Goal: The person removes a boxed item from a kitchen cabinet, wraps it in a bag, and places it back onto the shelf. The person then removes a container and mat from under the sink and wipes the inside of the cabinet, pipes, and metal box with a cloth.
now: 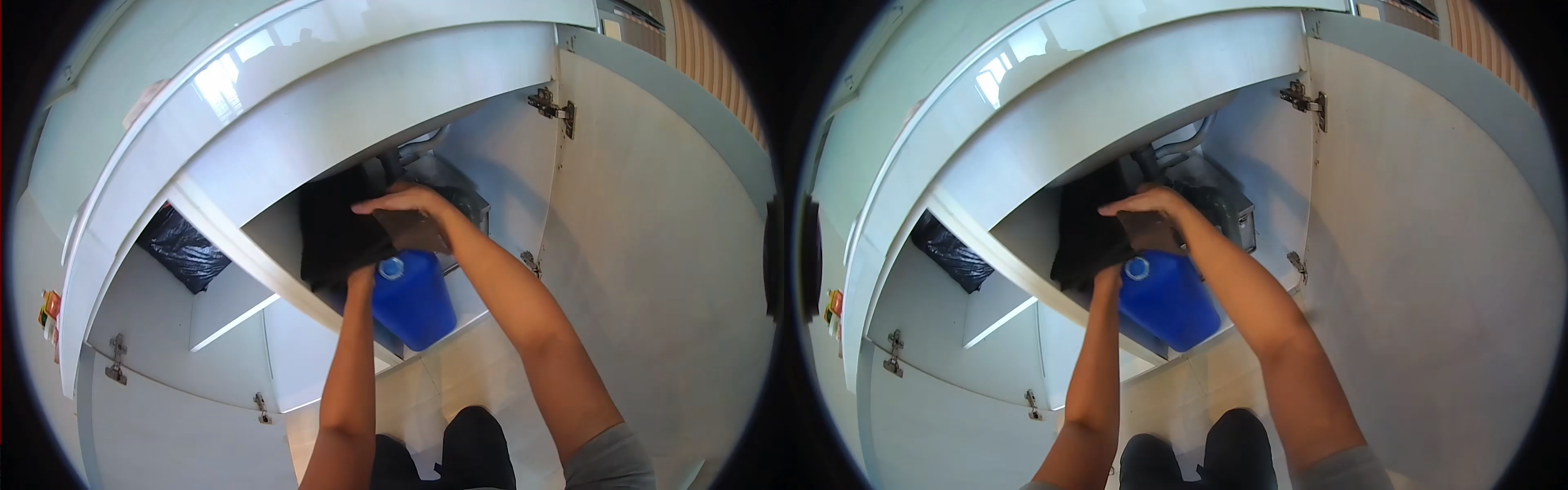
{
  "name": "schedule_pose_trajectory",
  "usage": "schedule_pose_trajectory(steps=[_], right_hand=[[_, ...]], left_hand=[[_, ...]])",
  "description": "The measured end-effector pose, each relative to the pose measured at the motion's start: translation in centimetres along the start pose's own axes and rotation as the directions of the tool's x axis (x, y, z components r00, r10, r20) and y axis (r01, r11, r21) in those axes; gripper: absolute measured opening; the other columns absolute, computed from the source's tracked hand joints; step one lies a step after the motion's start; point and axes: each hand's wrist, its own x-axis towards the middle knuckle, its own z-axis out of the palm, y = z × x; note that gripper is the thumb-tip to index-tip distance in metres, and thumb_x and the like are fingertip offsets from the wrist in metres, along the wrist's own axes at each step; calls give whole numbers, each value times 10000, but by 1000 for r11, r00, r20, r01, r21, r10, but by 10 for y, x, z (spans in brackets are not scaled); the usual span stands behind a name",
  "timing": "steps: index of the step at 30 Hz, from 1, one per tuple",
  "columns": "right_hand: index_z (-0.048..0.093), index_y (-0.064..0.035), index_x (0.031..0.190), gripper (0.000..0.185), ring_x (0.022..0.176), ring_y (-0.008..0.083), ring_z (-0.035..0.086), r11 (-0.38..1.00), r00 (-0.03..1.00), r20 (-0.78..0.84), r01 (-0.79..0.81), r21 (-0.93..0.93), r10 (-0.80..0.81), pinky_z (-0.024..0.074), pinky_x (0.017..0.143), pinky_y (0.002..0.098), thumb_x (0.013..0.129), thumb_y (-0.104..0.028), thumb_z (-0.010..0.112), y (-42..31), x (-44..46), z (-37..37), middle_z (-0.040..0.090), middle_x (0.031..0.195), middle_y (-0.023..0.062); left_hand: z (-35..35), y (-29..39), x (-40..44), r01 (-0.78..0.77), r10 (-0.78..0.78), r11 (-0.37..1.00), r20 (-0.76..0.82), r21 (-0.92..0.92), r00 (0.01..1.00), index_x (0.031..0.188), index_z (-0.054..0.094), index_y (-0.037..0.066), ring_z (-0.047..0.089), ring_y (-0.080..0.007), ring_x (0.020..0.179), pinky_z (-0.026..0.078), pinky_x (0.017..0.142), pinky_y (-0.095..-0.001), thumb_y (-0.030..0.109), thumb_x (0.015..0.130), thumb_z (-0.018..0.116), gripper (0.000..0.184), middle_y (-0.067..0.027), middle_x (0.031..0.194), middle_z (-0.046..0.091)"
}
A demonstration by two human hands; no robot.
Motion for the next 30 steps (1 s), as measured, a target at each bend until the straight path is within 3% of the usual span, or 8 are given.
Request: schedule_pose_trajectory(steps=[2,4,5,7,11,14,20,30], right_hand=[[655,-43,860,370,712,167,571,993,968,224,-108,-38,114,469,598,319,678,-347,764,-7,-22,-2,601,834,68],[652,-50,894,343,808,160,574,935,926,295,-299,190,237,474,664,320,693,-312,747,-8,-65,5,603,915,66],[652,-50,894,343,808,160,574,936,927,288,-301,183,242,474,664,320,693,-312,747,-10,-92,11,603,915,66],[621,-47,994,384,854,165,576,830,938,286,-315,460,197,464,731,316,698,-267,729,-11,-140,25,606,933,67],[609,-31,1021,480,885,227,592,800,943,257,-318,509,211,468,760,341,632,-258,775,13,-181,64,615,961,91],[477,0,1221,685,1084,209,541,794,997,-9,62,604,-70,391,957,290,630,-156,785,32,-214,106,602,1092,100],[294,-14,1347,853,1209,201,429,614,993,-115,73,786,30,320,1029,316,666,-170,783,24,-295,168,462,1287,110],[288,-25,1296,713,1127,185,494,372,987,-162,144,917,18,412,968,310,748,-40,743,69,-319,293,494,1209,109]], left_hand=[[-4,10,-43,97,-95,988,21,-124,995,1357,351,13,420,-249,1225,377,1003,-343,307,849,634,652,-138,1379,387],[-7,21,-78,162,-159,965,32,-205,987,1348,357,6,430,-245,1216,390,994,-343,298,846,640,646,-141,1367,399],[-7,25,-93,182,-179,956,36,-232,983,1343,360,2,435,-244,1211,396,990,-344,293,845,643,643,-143,1361,404],[-15,32,-123,216,-213,939,41,-267,976,1334,366,-6,445,-240,1201,410,981,-344,284,842,649,638,-146,1350,416],[-63,39,-160,371,-341,891,153,-263,927,1332,367,-11,449,-244,1197,411,981,-348,274,840,648,634,-151,1346,419],[-106,47,-183,460,-418,862,217,-213,882,1330,367,-14,452,-248,1194,412,980,-351,266,838,648,632,-154,1344,422],[-181,63,-210,554,-515,824,253,-118,819,1327,369,-22,459,-254,1189,413,980,-356,249,835,647,627,-162,1338,426],[-291,87,-222,516,-505,850,114,-104,856,1321,371,-35,469,-265,1179,416,978,-365,223,830,645,618,-174,1330,435]])
